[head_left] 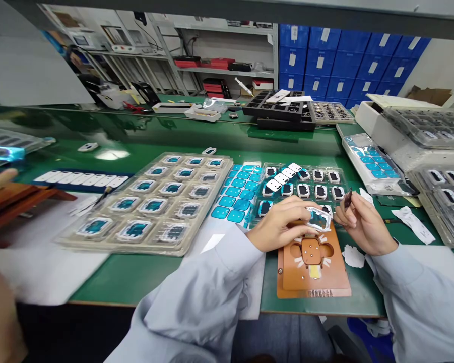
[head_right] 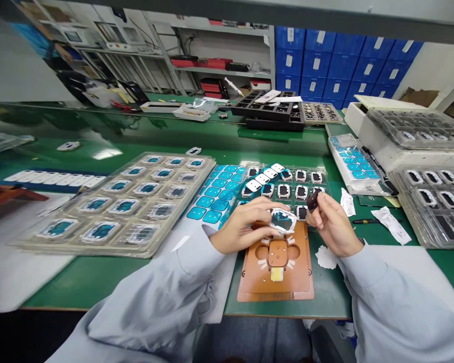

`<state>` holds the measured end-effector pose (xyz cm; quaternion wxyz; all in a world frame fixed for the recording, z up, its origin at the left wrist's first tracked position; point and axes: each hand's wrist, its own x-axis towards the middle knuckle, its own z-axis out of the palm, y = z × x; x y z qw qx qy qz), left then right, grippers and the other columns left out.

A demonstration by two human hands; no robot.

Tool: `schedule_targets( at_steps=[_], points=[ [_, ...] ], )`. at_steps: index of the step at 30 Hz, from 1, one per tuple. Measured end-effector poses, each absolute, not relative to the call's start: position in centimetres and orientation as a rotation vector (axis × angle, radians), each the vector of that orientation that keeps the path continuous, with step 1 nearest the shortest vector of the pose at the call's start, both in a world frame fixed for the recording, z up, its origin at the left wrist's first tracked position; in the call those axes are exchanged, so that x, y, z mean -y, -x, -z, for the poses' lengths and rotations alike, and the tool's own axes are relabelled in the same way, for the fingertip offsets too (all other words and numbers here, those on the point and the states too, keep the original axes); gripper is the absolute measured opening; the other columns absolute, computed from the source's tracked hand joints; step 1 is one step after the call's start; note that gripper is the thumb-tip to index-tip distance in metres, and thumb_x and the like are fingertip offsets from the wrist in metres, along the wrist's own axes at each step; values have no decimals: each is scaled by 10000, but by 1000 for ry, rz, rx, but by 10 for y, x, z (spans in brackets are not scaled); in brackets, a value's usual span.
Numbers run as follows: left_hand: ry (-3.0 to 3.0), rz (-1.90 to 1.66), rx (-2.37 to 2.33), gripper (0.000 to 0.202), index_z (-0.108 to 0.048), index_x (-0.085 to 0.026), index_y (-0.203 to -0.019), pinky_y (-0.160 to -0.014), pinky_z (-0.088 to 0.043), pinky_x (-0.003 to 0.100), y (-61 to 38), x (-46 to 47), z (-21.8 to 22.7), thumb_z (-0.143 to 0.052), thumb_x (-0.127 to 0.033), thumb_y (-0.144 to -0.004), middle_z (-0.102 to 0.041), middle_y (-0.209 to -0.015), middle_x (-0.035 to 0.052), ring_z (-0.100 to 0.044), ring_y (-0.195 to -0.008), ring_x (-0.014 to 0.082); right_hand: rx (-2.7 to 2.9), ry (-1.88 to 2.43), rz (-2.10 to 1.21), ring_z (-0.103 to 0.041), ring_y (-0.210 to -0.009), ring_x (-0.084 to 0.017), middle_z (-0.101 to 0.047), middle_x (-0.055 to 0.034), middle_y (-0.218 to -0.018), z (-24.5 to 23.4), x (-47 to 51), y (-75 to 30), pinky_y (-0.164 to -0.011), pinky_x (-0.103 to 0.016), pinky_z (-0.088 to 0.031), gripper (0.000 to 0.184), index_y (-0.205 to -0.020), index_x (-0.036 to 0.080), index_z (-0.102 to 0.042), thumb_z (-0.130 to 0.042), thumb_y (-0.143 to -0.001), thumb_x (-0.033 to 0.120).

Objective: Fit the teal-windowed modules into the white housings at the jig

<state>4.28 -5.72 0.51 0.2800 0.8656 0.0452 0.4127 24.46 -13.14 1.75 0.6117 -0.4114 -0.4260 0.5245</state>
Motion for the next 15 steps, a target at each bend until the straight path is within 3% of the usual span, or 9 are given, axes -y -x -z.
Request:
schedule_targets(
  at_steps=[7,15],
  points=[
    [-2315,-934,-115,112,-593,-182,-846,-839,-501,344,-43,57,-5,-614,-281,-894,-713,-1113,131,-641,-940,194,986,956,-1206,-295,-454,-103,-323,53,-447,-18,132,-245,-485,-276,-250,540,-542,203,-391,-700,-813,552],
    [-2326,-1012,-56,134,-587,-167,-844,-850,-509,354,-44,58,-8,-571,-277,-918,-690,-1103,162,-645,-984,211,954,967,-1172,-302,-452,-97,-379,51,-445,-15,131,-246,-487,-264,-253,517,-583,204,-410,-724,-787,559]
  ],
)
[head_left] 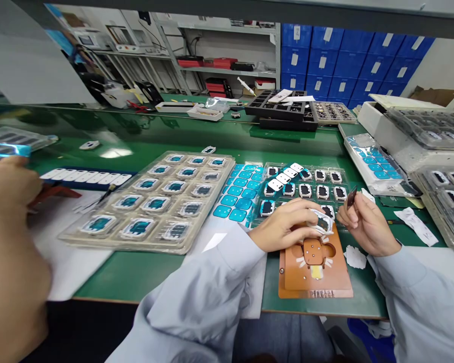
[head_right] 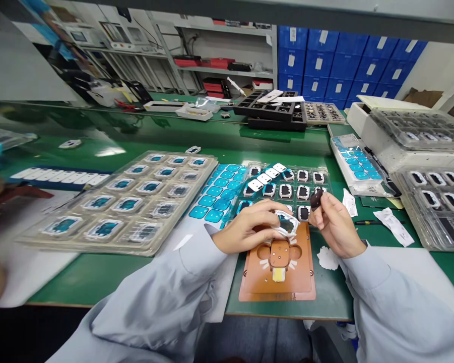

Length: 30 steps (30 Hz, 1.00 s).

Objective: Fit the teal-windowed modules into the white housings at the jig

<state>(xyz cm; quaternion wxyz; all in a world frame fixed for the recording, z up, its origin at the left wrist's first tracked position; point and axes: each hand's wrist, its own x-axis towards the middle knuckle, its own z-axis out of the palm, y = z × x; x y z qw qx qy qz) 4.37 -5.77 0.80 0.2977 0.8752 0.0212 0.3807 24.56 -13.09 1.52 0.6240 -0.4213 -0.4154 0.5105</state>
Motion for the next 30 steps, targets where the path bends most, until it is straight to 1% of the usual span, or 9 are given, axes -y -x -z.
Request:
schedule_targets(
  at_steps=[7,11,15,17,19,21,24,25,30],
  points=[
    [-2321,-1019,-88,167,-556,-176,-797,-853,-505,376,-43,58,-7,-600,-302,-897,-686,-1109,151,-639,-963,216,941,997,-1107,-306,-443,-100,-387,64,-439,-10,129,-248,-478,-265,-288,499,-627,221,-419,-738,-765,579],
    [-2294,-1050,-111,214,-512,-179,-762,-829,-509,361,-42,59,-8,-653,-301,-866,-688,-1110,148,-640,-955,210,951,1013,-1103,-347,-438,-99,-438,66,-454,-9,130,-249,-479,-256,-312,443,-686,227,-470,-742,-765,568],
    [-2270,-1059,-134,212,-518,-171,-758,-845,-514,357,-41,60,-8,-672,-282,-855,-676,-1126,158,-635,-996,215,961,1019,-1083,-403,-435,-97,-502,59,-491,-9,131,-250,-475,-246,-352,431,-687,226,-474,-737,-770,556],
    [-2264,-1055,-136,157,-567,-166,-849,-876,-512,365,-42,60,-8,-683,-272,-847,-678,-1121,151,-632,-1024,221,978,1027,-1063,-451,-444,-101,-557,46,-532,-9,131,-250,-479,-247,-387,419,-695,224,-498,-735,-767,562],
    [-2252,-1029,-143,254,-599,-161,-1019,-892,-514,365,-43,60,-7,-714,-275,-823,-683,-1101,142,-633,-1036,226,1006,1037,-1037,-500,-461,-108,-617,23,-594,-8,131,-250,-488,-254,-423,399,-712,219,-535,-728,-772,564],
    [-2225,-995,-123,311,-623,-160,-1069,-898,-520,354,-44,60,-7,-739,-268,-801,-687,-1086,134,-641,-1035,224,1039,1040,-989,-531,-474,-117,-645,10,-626,-6,132,-250,-491,-260,-443,376,-729,219,-562,-718,-787,556],
    [-2158,-980,-85,110,-678,-154,-862,-899,-525,335,-45,60,-9,-732,-229,-803,-684,-1106,133,-652,-1028,214,1096,1033,-854,-538,-481,-125,-615,22,-572,-2,136,-250,-473,-248,-432,329,-757,231,-600,-714,-803,537],
    [-2136,-979,-88,85,-682,-150,-812,-889,-529,331,-44,61,-10,-731,-219,-802,-678,-1122,134,-655,-1018,212,1118,1031,-801,-533,-481,-125,-599,27,-552,-1,138,-250,-468,-245,-425,315,-770,235,-615,-713,-808,532],
    [-2045,-918,-107,115,-713,-142,-775,-844,-554,352,-43,65,-12,-777,-235,-755,-615,-1223,142,-656,-890,181,1245,1059,-593,-473,-471,-113,-531,32,-554,4,139,-251,-442,-244,-363,238,-800,226,-650,-666,-875,452]
  ],
)
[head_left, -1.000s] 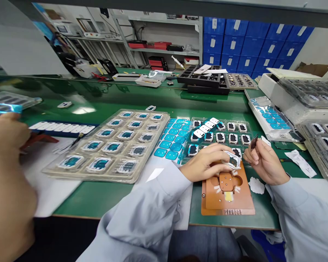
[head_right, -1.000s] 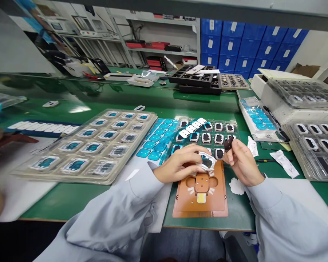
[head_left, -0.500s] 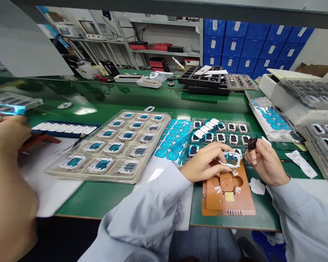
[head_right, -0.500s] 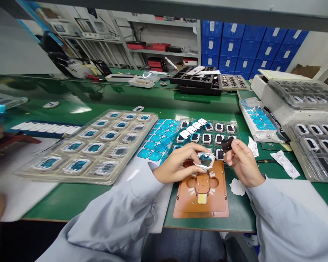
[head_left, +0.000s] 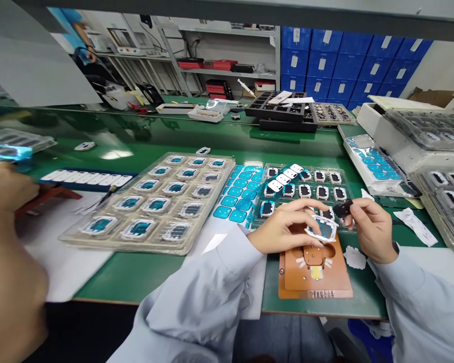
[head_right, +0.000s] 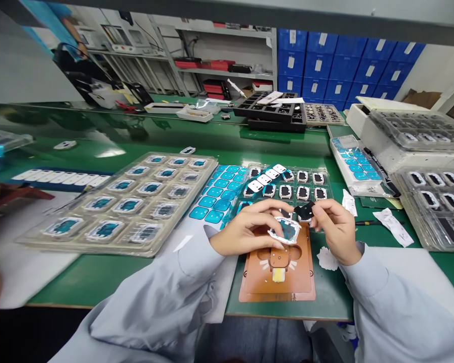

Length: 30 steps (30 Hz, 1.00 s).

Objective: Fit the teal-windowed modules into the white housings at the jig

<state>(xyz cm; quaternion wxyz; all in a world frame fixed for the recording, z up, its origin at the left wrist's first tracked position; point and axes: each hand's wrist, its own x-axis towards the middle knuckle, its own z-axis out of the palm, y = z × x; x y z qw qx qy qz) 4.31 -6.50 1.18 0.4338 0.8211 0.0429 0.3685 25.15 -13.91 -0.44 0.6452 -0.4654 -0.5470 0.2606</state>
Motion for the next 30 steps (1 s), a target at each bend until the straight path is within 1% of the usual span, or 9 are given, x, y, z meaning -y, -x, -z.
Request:
schedule_targets(
  at_steps=[4,8,10,14,18,21,23,27,30],
  points=[
    [-1962,-867,-71,127,-731,-147,-751,-904,-563,383,-43,69,-12,-784,-262,-750,-540,-1277,138,-653,-938,187,1342,1068,-395,-413,-498,-99,-487,33,-640,4,133,-252,-465,-252,-325,164,-822,221,-648,-623,-915,353],
    [-1862,-784,-62,140,-734,-154,-729,-1006,-526,405,-41,68,-13,-810,-272,-721,-400,-1463,127,-638,-1109,248,1465,1050,-148,-497,-648,-135,-542,3,-752,1,131,-253,-558,-277,-382,51,-879,235,-676,-633,-901,218],
    [-1820,-741,-57,136,-735,-159,-738,-1036,-505,414,-40,66,-14,-816,-266,-713,-350,-1514,118,-618,-1173,276,1542,1023,-55,-519,-701,-148,-559,-5,-780,-1,134,-252,-588,-284,-404,97,-913,250,-691,-652,-878,169],
    [-1847,-726,13,95,-745,-170,-781,-1098,-440,428,-39,63,-15,-801,-228,-730,-463,-1445,122,-554,-1270,290,1714,949,11,-524,-683,-146,-551,-1,-761,-6,137,-253,-581,-278,-431,149,-945,268,-711,-676,-856,154],
    [-1947,-762,33,81,-744,-156,-772,-1080,-446,400,-41,63,-16,-787,-219,-744,-575,-1321,143,-562,-1253,271,1923,883,-11,-576,-780,-165,-571,-38,-884,-13,135,-261,-676,-310,-500,112,-966,237,-702,-683,-862,202],
    [-1993,-741,19,94,-742,-149,-775,-1050,-468,402,-41,63,-16,-787,-226,-744,-568,-1337,154,-596,-1200,266,2040,836,-136,-606,-932,-204,-597,-85,-1039,-18,133,-268,-782,-361,-525,120,-982,215,-678,-677,-876,271],
    [-2001,-720,25,84,-742,-152,-776,-1059,-459,415,-41,64,-16,-786,-214,-742,-561,-1348,151,-604,-1186,263,2080,819,-218,-615,-976,-214,-626,-95,-1083,-19,132,-270,-815,-377,-524,127,-991,213,-663,-679,-875,262],
    [-2006,-707,66,58,-741,-155,-779,-1055,-466,402,-40,65,-16,-780,-181,-745,-559,-1345,149,-567,-1240,271,2088,821,-266,-633,-959,-209,-681,-71,-1032,-21,131,-269,-806,-374,-522,108,-953,224,-654,-687,-859,181],
    [-2038,-728,42,62,-741,-163,-781,-1066,-463,415,-41,65,-15,-778,-201,-750,-541,-1357,145,-552,-1259,277,2070,853,-268,-642,-916,-206,-689,-65,-1008,-21,132,-268,-785,-373,-522,109,-943,232,-662,-696,-850,186]
  ],
)
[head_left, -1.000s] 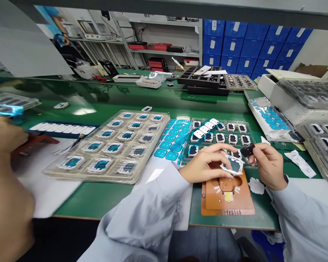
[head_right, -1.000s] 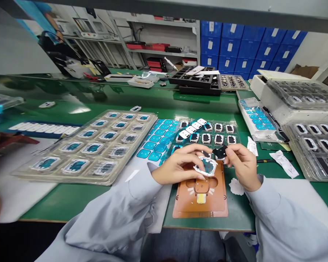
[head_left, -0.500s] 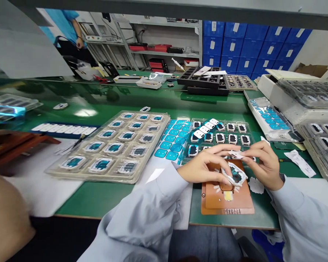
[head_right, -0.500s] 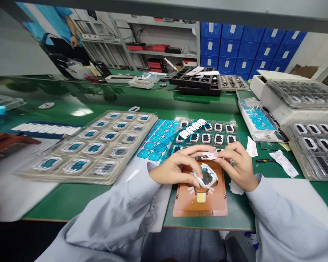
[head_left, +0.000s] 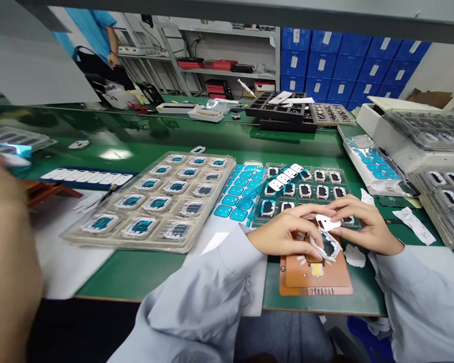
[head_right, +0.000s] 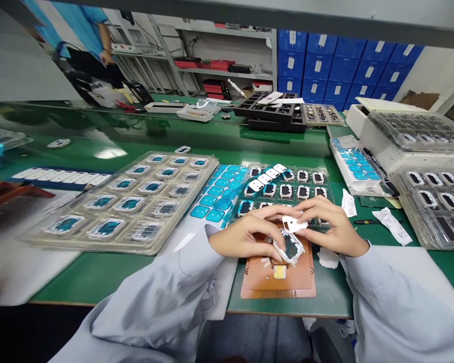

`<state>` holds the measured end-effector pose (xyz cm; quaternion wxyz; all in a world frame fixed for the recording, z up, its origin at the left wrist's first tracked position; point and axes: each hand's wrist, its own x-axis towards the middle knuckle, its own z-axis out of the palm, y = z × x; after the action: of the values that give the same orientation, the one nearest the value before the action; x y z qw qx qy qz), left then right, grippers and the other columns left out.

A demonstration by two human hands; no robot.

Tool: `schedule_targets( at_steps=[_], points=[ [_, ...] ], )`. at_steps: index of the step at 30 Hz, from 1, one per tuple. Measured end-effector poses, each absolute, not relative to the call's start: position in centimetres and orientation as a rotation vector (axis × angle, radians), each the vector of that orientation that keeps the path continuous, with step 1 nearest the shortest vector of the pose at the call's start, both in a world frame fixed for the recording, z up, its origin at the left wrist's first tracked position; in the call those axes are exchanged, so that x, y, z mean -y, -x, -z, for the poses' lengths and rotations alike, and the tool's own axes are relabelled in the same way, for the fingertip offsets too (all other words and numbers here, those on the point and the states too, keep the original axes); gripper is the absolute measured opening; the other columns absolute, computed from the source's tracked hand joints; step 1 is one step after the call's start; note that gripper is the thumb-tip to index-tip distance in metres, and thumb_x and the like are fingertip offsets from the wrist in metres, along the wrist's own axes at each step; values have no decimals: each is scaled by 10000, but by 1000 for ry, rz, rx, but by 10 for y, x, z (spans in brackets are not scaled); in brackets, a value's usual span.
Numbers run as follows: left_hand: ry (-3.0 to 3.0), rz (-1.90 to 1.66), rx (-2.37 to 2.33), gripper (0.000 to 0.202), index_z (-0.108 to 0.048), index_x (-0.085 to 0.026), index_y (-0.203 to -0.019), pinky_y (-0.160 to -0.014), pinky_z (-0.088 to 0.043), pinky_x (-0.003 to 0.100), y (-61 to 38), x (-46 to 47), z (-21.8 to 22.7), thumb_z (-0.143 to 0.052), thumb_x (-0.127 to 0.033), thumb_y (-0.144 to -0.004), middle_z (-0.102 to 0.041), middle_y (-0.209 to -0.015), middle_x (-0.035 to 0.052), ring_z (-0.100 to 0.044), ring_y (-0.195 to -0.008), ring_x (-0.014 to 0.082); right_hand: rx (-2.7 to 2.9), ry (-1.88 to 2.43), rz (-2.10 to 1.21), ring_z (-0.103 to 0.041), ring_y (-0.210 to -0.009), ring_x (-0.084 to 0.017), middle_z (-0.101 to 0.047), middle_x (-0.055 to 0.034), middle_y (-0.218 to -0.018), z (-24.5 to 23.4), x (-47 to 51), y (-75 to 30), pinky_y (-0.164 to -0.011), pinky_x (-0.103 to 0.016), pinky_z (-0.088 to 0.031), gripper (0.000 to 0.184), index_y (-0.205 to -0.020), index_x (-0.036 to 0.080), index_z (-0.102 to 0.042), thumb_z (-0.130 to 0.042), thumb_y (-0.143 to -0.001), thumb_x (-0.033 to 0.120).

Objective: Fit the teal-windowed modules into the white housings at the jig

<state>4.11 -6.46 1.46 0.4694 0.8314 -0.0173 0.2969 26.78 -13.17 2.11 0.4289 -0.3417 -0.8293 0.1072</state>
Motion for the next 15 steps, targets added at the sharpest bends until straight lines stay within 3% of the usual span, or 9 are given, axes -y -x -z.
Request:
schedule_targets(
  at_steps=[3,5,7,10,12,15],
  points=[
    [-2012,-848,19,55,-739,-160,-787,-1075,-464,427,-42,64,-13,-762,-206,-769,-505,-1378,147,-546,-1265,278,1993,926,-239,-645,-928,-213,-686,-66,-1017,-20,133,-269,-807,-384,-521,136,-962,244,-670,-710,-840,199],
    [-1971,-914,-10,60,-734,-155,-795,-1039,-498,418,-42,64,-12,-761,-203,-770,-505,-1373,149,-613,-1172,254,1895,969,-251,-641,-970,-227,-682,-69,-1039,-17,133,-270,-841,-403,-522,157,-979,255,-670,-716,-836,209],
    [-1950,-943,-83,73,-725,-153,-800,-1007,-518,416,-42,64,-11,-763,-207,-768,-540,-1347,150,-667,-1057,222,1772,1002,-271,-632,-1006,-235,-672,-67,-1058,-13,132,-271,-855,-408,-525,177,-994,268,-669,-721,-832,217],
    [-1905,-960,-189,76,-711,-155,-800,-994,-515,413,-43,64,-9,-759,-208,-771,-644,-1223,133,-662,-1064,224,1617,1012,-309,-615,-1040,-228,-660,-61,-1073,-7,130,-270,-783,-353,-535,191,-1001,277,-671,-718,-831,205],
    [-1786,-936,-243,198,-699,-169,-911,-961,-532,389,-44,65,-8,-787,-202,-736,-676,-1152,112,-653,-1083,226,1556,991,-335,-611,-1045,-228,-659,-60,-1066,-4,130,-267,-725,-325,-534,184,-990,274,-671,-715,-828,199],
    [-1587,-901,-327,560,-606,-205,-1159,-926,-547,354,-47,70,-7,-843,-177,-653,-667,-1140,86,-654,-1054,204,1520,975,-321,-610,-1047,-237,-654,-64,-1064,-5,134,-259,-724,-338,-538,185,-995,267,-662,-705,-830,194]
  ],
)
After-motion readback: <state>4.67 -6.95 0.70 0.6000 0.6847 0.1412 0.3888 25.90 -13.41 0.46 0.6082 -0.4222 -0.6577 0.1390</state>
